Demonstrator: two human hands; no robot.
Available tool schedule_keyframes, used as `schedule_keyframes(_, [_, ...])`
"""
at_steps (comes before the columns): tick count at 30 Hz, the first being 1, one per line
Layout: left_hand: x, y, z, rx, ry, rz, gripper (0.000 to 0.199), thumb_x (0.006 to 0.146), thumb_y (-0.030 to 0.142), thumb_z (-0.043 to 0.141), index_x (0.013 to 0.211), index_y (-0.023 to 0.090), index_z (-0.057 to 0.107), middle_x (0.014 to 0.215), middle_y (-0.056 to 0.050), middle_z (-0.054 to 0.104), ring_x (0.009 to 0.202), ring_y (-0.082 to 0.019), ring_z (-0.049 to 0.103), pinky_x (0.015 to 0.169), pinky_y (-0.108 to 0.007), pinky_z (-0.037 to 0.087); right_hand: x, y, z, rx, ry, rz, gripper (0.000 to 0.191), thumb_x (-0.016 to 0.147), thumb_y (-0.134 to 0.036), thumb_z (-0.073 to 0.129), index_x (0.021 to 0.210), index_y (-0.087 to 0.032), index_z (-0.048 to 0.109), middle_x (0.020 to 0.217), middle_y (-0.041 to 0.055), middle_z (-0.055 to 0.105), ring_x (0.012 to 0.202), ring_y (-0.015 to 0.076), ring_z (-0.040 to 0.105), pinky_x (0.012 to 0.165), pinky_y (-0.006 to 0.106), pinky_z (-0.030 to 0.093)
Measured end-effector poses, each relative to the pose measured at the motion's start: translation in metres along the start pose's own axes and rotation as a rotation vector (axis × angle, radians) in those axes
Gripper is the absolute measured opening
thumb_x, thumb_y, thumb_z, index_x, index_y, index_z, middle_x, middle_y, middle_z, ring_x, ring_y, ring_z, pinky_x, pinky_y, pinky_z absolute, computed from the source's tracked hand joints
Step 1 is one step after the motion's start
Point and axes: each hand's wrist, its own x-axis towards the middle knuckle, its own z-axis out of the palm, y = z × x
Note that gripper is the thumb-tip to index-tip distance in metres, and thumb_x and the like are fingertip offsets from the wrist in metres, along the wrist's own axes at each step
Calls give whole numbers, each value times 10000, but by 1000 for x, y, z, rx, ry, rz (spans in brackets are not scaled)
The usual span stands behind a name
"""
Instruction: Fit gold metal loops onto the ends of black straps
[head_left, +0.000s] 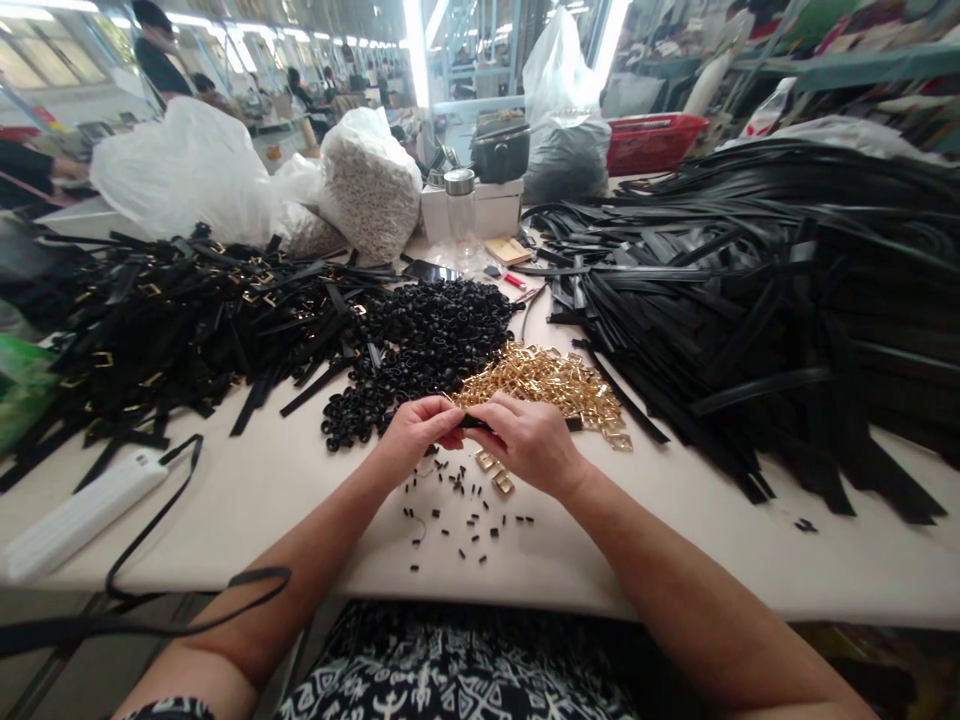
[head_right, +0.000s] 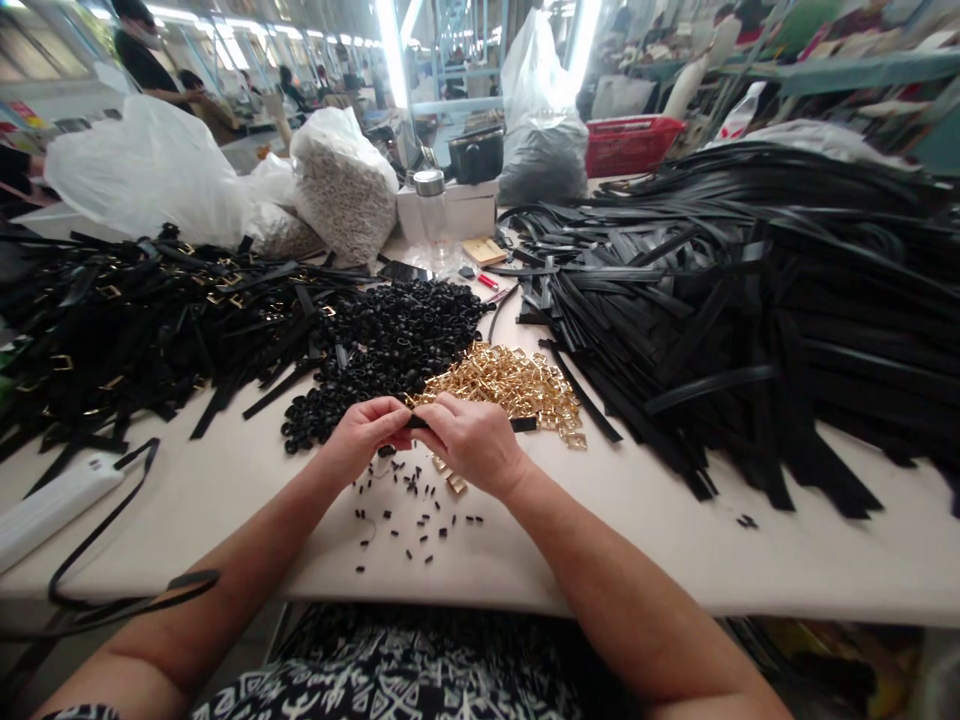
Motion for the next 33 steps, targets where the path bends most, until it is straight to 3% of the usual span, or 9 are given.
schedule_keyframes(7, [2,1,-1,29,-65,-52,355,736,496,688,696,153,605,627,-2,627,554,-102,571,581,-228,472,0,1,2,-119,-71,-52,390,1002,-396,397,824,-152,644,695,20,601,545,104,476,517,265,244])
schedule_keyframes(14, [-10,26,-44,775,-160,-44,281,775,431,640,679,167,640,589,22,597,550,-104,509,544,-222,374,0,10,4,-116,-139,3,372,991,-351,395,754,-153,603,683,15,594,544,103,451,518,262,229])
schedule_keyframes(17, [-13,28,-56,922,-142,-60,234,754,406,645,694,182,669,614,24,623,573,-115,520,545,-223,353,1,14,4,-97,-124,35,374,988,-352,388,757,-154,604,683,17,597,550,104,457,529,261,244])
schedule_keyframes(26, [-8,5,-43,953,-127,153,24,641,242,702,659,251,714,568,26,629,523,-135,482,510,-244,264,1,14,4,-48,-121,54,336,980,-343,409,761,-164,591,690,16,588,594,117,495,540,265,268])
schedule_keyframes(30, [-8,3,-36,975,-84,169,57,628,227,717,618,227,661,577,30,607,534,-133,462,517,-248,250,0,12,4,-51,-119,48,329,977,-338,420,765,-162,601,694,19,597,582,114,490,534,266,263])
schedule_keyframes(33, [-5,2,-29,884,13,138,189,645,280,736,572,196,584,556,35,563,533,-123,447,521,-243,271,0,10,4,-48,-102,45,321,973,-330,432,766,-159,608,692,16,604,566,108,484,530,261,259])
